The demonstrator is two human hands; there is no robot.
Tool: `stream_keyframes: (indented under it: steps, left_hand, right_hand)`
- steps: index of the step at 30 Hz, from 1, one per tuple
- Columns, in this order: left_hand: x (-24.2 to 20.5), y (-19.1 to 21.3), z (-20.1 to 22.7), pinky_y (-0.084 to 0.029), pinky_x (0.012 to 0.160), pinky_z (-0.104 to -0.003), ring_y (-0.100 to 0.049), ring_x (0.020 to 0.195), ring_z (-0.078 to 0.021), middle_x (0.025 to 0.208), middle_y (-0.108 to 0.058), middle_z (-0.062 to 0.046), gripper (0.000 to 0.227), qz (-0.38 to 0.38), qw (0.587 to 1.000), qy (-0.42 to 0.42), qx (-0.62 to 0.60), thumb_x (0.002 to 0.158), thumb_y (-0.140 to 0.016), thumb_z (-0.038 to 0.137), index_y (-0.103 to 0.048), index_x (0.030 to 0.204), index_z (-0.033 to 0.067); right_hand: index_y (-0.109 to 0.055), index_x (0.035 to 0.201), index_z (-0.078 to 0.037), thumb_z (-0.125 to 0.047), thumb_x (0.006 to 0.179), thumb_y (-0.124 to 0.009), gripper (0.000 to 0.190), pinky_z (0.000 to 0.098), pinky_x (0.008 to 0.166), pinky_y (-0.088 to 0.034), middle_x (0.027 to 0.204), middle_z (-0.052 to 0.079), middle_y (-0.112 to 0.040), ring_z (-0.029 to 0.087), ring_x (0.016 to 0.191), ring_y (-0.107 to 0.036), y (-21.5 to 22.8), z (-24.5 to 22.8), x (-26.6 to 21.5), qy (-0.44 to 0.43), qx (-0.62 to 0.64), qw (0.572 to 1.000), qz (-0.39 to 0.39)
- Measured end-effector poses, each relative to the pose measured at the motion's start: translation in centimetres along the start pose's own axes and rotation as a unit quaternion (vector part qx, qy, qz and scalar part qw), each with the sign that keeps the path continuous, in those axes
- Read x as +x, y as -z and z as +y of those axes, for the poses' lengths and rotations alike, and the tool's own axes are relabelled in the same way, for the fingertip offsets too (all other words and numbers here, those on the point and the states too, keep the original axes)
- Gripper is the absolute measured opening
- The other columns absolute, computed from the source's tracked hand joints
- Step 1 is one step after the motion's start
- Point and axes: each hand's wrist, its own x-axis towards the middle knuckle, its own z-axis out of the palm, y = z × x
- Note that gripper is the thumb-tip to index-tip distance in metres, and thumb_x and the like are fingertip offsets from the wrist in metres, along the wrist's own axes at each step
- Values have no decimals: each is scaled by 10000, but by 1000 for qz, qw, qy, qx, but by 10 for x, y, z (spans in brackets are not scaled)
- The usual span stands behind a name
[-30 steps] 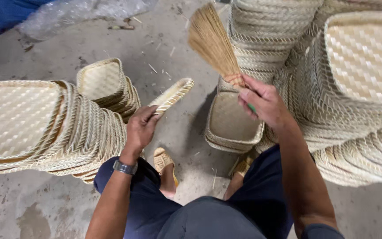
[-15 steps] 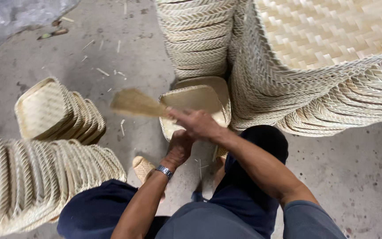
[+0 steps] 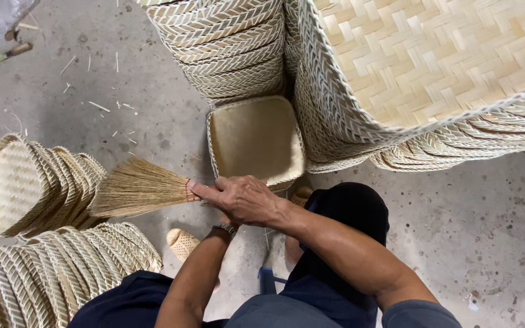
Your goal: The person uses a small broom to sweep the inside and outside of several square woven baskets, then stacks them onto existing piles in a warehouse.
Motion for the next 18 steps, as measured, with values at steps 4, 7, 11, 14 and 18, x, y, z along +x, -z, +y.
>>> stream_keyframes:
  steps: [4, 7, 11, 14, 18]
  left_hand:
    - [-5, 5, 7, -381, 1097, -360, -464, 1312, -190, 1340, -498, -57, 417, -80, 980, -15, 180, 1070, -435, 326, -443, 1415, 91]
    - [-23, 16, 37, -372, 1063, -374, -456, 1267, -204, 1306, -502, -72, 482, -127, 934, -149, 299, 988, -541, 385, -478, 1355, 79]
    - [-2, 12, 53, -419, 1002, -385, -516, 1153, -230, 1218, -546, -110, 497, 166, 844, -39, 509, 1025, -574, 384, -522, 1445, 121]
    - [25, 28, 30, -414, 1031, -343, -518, 1224, -206, 1339, -531, -96, 520, 94, 948, 22, 303, 1040, -488, 383, -445, 1497, 139]
    - [53, 40, 16, -407, 1074, -281, -521, 1332, -170, 1522, -508, -75, 559, -21, 993, 105, -40, 1061, -360, 382, -330, 1576, 167]
  right_hand:
    - [-454, 1529, -197, -265, 836, -775, 767, 417, 563, -558, 831, 123, -629, 299, 683, -672, 7, -2, 1, -3, 16, 1000, -6]
    - [-452, 1518, -168, -246, 801, -760, 784, 431, 563, -554, 826, 131, -629, 319, 701, -672, 9, -6, -1, -2, 29, 999, -20]
    - [-464, 1507, -144, -141, 887, -700, 663, 422, 596, -565, 1004, 176, -654, 311, 735, -675, 7, -10, 1, 24, 14, 999, 21]
    - [-491, 1530, -165, -98, 912, -677, 649, 430, 590, -564, 936, 137, -655, 315, 734, -676, 8, -12, 3, -1, 9, 1000, -27]
    - [-498, 1460, -129, -284, 912, -726, 614, 448, 573, -556, 888, 169, -642, 339, 729, -670, 11, -11, 9, 1, 36, 999, -27]
